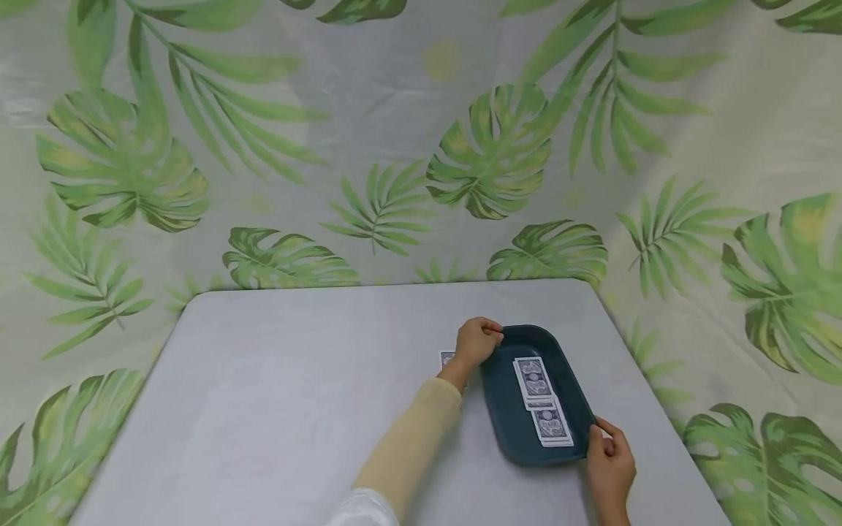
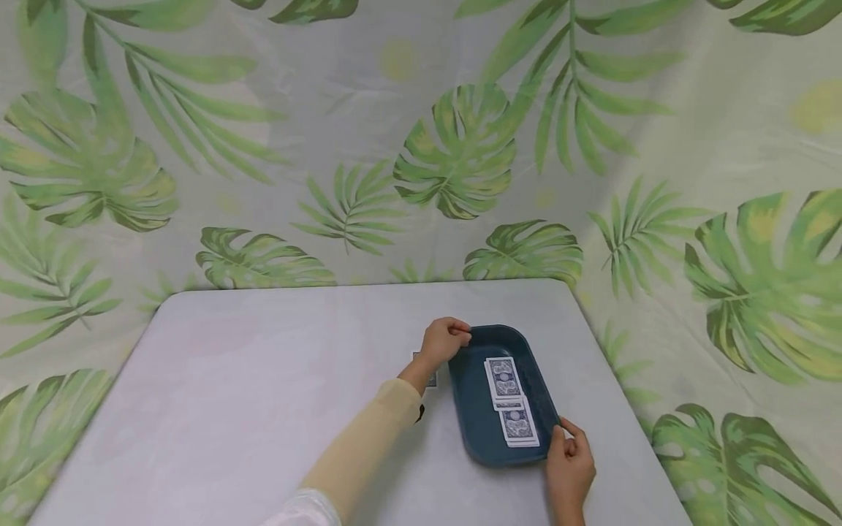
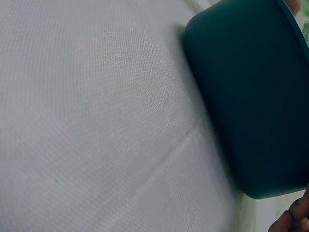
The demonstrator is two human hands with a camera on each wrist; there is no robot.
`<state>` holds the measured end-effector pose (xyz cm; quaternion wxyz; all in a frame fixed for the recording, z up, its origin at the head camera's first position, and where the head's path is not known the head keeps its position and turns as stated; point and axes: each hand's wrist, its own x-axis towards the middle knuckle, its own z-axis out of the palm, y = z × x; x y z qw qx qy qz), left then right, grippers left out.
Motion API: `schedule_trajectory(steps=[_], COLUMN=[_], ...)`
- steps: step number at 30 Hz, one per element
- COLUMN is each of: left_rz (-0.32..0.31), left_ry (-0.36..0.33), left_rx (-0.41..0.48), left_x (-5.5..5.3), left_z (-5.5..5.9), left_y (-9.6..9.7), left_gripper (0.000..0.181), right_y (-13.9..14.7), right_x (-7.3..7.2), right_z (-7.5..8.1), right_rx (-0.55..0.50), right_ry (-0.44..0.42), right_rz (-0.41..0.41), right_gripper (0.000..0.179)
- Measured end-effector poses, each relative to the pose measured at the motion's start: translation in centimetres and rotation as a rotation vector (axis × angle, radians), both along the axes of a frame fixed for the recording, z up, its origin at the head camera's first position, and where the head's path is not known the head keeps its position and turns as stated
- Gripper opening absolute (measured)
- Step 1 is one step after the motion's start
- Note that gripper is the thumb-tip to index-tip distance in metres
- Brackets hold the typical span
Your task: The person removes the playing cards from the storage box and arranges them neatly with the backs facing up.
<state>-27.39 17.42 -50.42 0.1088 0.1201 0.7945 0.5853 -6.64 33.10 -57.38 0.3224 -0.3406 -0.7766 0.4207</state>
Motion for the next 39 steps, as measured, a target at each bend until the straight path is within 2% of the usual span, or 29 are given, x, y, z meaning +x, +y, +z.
schedule_trajectory(steps=[3,6,12,15,20,27,34,39], left_rz=[-0.068,-0.131,-0.245,-0.277,-0.271,-0.214,-0.163,-0.166], left_ry=[-0.024,-0.023,0.087,0.137,0.216,0.194,0.173,0.151], left_rx=[-0.024,-0.084,-0.256,-0.345,-0.534,-0.741,-0.799,-0.799], left_x=[0.2,0.3,0.4,0.4,0.2,0.4,0.8,1.0], left_z=[-0.2,-0.8,-1.9,-2.3,-3.1,-4.2,-5.1,-4.6], left_y=[1.0,1.8,3.3,4.0,5.2,6.0,6.6,6.9], left_gripper=[0.014,0.015,0.016,0.018,0.024,0.044,0.068,0.082], right_y=[0.1,0.3,0.6,0.8,0.8,0.5,0.5,0.7], right_x=[0.0,0.0,0.3,0.4,0.4,0.3,0.4,0.3], right_z=[-0.1,-0.1,0.1,0.2,0.2,0.1,-0.1,-0.1], right_rx=[0.006,0.014,0.029,0.031,0.035,0.025,0.050,0.058], right_ry=[0.015,0.023,-0.004,-0.029,-0.011,-0.003,-0.018,0.005], right_rz=[0.012,0.029,0.038,0.041,0.040,0.049,0.050,0.046], right_gripper=[0.021,0.020,0.021,0.022,0.021,0.020,0.021,0.020])
